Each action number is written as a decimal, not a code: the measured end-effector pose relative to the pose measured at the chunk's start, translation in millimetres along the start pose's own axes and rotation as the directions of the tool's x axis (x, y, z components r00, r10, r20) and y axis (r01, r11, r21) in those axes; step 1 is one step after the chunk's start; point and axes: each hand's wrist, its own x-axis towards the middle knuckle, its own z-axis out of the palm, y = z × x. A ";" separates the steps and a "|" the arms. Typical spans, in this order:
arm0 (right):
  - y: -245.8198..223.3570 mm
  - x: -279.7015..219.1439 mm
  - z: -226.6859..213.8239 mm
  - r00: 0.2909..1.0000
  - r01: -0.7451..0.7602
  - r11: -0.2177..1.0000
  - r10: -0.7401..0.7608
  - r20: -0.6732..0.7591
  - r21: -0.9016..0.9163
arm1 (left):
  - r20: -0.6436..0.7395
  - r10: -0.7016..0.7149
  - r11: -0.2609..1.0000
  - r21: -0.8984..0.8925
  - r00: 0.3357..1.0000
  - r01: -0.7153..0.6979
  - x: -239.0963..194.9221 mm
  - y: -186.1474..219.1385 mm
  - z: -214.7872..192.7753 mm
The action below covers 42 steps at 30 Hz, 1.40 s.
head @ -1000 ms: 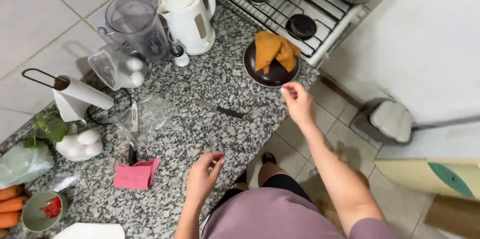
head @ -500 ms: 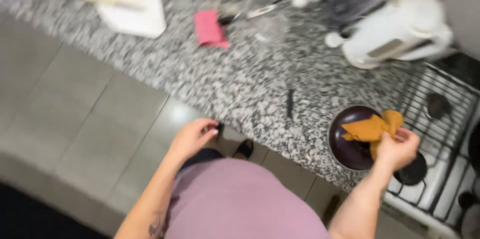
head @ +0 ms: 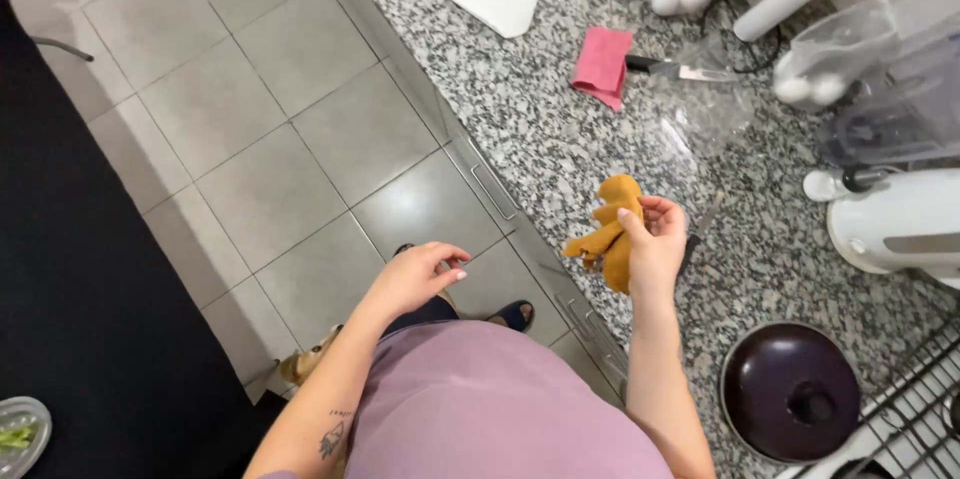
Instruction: The person slices a red onion and a boiled egg on a cutting board using a knife. They then transfer the sliced onion and egg into a bowl containing lettuce and tomatoes, arranging the ingredients before placing a lid on the bowl.
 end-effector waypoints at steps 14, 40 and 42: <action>83.4 16.3 148.6 0.948 0.299 0.437 -0.240 0.210 -0.848 | 0.028 -0.261 0.964 0.058 0.965 0.259 -48.2 -177.2 -136.0; 60.5 246.8 658.7 0.889 0.401 0.266 -0.343 0.303 -0.877 | -0.010 -0.707 0.642 -0.427 0.707 0.637 85.7 -253.9 -345.0; 55.9 264.0 692.2 0.881 0.405 0.266 -0.370 0.295 -0.875 | -0.050 -0.717 0.634 -0.463 0.695 0.620 109.1 -254.7 -370.2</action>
